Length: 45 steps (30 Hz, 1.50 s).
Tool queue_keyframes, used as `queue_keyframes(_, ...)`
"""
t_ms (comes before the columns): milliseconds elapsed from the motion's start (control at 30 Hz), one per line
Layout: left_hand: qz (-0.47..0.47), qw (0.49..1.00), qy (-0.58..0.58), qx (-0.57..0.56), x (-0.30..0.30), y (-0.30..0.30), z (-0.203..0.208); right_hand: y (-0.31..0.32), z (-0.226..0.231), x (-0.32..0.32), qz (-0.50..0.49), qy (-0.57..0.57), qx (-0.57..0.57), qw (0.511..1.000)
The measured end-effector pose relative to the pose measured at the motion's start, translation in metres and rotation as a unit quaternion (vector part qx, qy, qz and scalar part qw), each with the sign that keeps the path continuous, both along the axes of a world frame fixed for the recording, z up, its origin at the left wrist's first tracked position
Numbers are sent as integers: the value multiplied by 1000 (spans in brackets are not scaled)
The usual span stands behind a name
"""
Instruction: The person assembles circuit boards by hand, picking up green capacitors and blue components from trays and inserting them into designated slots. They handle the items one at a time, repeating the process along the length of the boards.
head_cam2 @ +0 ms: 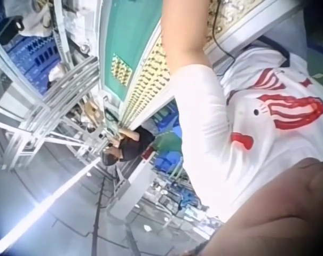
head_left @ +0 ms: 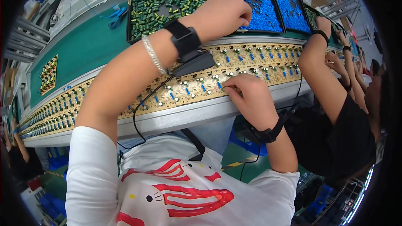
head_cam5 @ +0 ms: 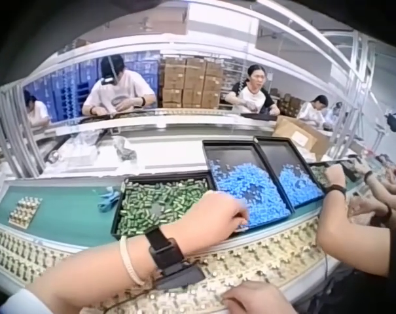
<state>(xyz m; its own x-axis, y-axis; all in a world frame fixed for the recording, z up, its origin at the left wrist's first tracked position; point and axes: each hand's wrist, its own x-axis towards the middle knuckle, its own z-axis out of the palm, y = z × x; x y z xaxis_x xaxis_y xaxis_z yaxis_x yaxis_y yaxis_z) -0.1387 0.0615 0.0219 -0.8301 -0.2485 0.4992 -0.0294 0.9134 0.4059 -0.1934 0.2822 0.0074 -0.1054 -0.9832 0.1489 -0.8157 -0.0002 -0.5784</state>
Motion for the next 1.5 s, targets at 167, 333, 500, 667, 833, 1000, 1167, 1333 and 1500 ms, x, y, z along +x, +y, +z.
queue_keyframes(167,-60,995,-57,59,36,8,7,2,-7,7,4,16,-20,1000)
queue_keyframes(333,-89,980,-118,135,64,21,12,4,-4,0,27,8,23,999)
queue_keyframes(500,-119,956,-147,222,74,41,2,-25,41,-51,-116,-106,18,987)
queue_keyframes(667,-180,972,-120,93,56,60,-19,-78,2,-115,-211,71,-91,971)
queue_keyframes(833,-153,977,-143,51,54,64,-22,-109,-5,-122,-177,189,-67,964)
queue_keyframes(1000,-157,977,-131,61,53,63,-27,-117,-4,-130,-172,131,-19,976)
queue_keyframes(1167,-157,979,-127,20,55,64,-27,-111,-13,-134,-173,71,-87,979)
queue_keyframes(1333,-162,972,-149,-80,55,69,-22,-105,-17,-138,-201,-2,-131,971)
queue_keyframes(1500,-169,976,-97,-97,56,68,-28,-108,-25,-144,-186,-21,-160,969)
